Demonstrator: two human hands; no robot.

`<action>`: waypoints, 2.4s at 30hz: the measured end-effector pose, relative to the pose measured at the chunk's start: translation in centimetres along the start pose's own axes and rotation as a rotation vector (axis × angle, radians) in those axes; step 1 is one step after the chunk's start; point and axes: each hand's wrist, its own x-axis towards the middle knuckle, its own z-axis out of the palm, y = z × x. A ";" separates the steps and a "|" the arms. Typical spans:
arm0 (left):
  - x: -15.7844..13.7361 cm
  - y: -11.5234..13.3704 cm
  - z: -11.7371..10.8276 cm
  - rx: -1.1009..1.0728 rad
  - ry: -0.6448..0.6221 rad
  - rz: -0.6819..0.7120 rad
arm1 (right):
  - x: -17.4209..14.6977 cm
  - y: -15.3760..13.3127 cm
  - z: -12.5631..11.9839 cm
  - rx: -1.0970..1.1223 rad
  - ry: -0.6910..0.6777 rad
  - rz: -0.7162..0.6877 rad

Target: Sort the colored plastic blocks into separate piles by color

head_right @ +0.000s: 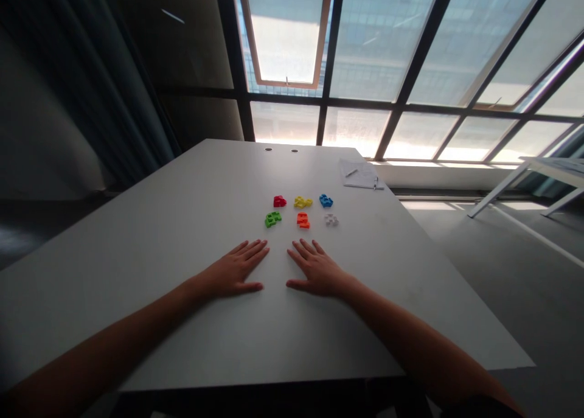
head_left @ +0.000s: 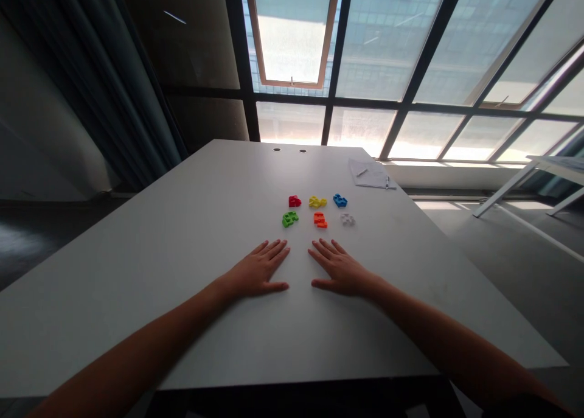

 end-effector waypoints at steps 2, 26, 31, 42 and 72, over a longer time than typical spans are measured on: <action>0.0 -0.1 0.0 0.003 -0.002 0.001 | 0.0 0.0 0.0 -0.003 0.001 0.005; 23.2 2.7 -3.6 0.060 0.313 0.066 | 0.0 0.5 0.9 0.280 0.554 -0.194; 29.9 3.4 -1.6 0.052 0.081 -0.100 | 0.1 0.4 1.0 0.266 0.543 -0.233; 33.3 1.5 -1.2 -0.074 -0.144 -0.224 | 0.8 0.8 1.5 0.235 0.501 -0.297; 26.3 -1.4 -1.3 0.021 -0.089 -0.211 | 0.3 0.6 1.2 0.335 0.422 -0.170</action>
